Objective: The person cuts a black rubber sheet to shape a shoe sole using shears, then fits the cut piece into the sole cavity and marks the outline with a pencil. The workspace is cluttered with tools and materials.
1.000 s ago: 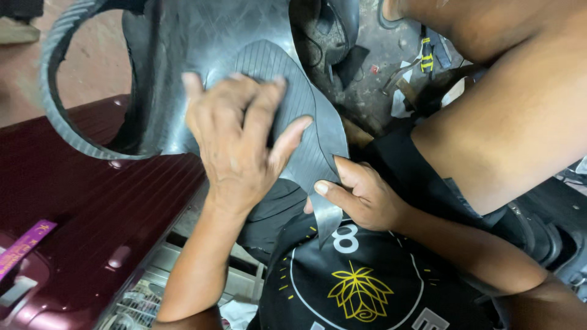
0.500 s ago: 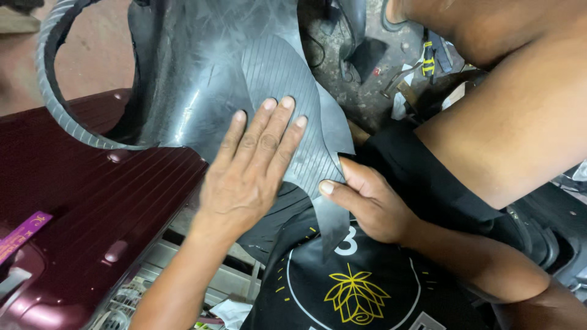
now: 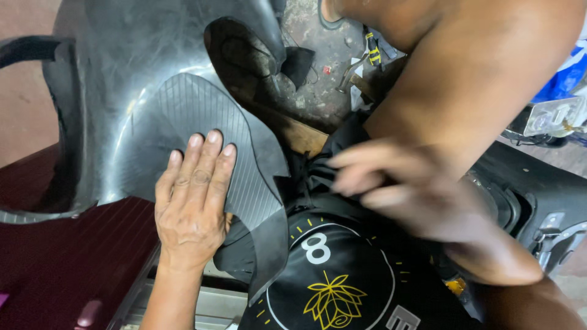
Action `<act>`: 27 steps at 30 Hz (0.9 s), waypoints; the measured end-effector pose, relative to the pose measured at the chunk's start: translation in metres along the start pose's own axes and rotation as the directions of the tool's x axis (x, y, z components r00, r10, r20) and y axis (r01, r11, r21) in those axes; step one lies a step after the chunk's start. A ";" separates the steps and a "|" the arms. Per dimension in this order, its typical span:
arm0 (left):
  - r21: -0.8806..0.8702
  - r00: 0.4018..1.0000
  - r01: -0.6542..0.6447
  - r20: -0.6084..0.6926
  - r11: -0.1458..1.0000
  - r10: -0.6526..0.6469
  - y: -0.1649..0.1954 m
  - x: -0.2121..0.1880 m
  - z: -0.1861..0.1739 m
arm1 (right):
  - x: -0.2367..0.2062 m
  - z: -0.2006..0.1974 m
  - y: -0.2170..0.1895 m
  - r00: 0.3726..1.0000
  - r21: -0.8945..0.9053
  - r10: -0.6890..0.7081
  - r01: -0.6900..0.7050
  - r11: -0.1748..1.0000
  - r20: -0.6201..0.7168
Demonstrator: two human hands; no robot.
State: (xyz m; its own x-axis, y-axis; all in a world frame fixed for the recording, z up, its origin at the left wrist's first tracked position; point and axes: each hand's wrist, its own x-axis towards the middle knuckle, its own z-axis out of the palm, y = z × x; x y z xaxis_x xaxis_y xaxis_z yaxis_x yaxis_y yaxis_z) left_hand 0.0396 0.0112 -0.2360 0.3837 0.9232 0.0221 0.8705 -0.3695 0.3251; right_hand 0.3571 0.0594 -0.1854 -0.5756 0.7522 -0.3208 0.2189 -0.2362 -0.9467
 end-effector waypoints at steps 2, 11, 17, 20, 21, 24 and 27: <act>-0.023 1.000 0.005 -0.015 1.000 -0.006 -0.001 0.000 0.002 | -0.032 -0.030 0.004 0.930 0.079 -0.154 0.190 0.979 -0.334; -0.041 0.998 0.027 -0.061 0.999 -0.029 0.012 0.012 0.004 | -0.010 -0.136 0.170 0.583 0.235 0.040 0.262 0.936 -0.812; -0.011 0.995 0.053 -0.084 0.999 -0.053 0.024 0.005 0.013 | -0.001 -0.103 0.309 0.885 0.578 0.241 0.038 0.815 -0.399; 0.077 0.997 -0.021 -0.069 0.997 0.026 0.014 -0.005 0.023 | 0.010 -0.089 0.337 0.976 0.420 0.065 0.030 0.907 -0.209; 0.123 0.991 -0.085 -0.088 0.989 0.097 0.004 -0.006 0.030 | 0.017 -0.084 0.343 0.986 0.302 -0.055 0.100 0.948 -0.156; 0.239 0.971 -0.192 -0.098 0.952 0.220 -0.021 -0.009 0.034 | 0.029 -0.090 0.346 0.980 0.915 0.172 -0.159 0.371 0.101; 0.285 0.955 -0.263 -0.059 0.922 0.291 -0.044 -0.010 0.037 | 0.038 -0.117 0.338 0.945 0.983 0.327 -0.043 0.176 -0.017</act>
State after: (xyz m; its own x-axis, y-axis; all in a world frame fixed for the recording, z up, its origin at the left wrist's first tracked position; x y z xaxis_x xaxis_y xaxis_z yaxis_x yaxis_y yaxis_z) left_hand 0.0090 0.0142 -0.2852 0.6016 0.7802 0.1712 0.7891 -0.6138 0.0246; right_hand 0.5017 0.0799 -0.5138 -0.4588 0.6440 -0.6122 -0.7115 -0.6790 -0.1809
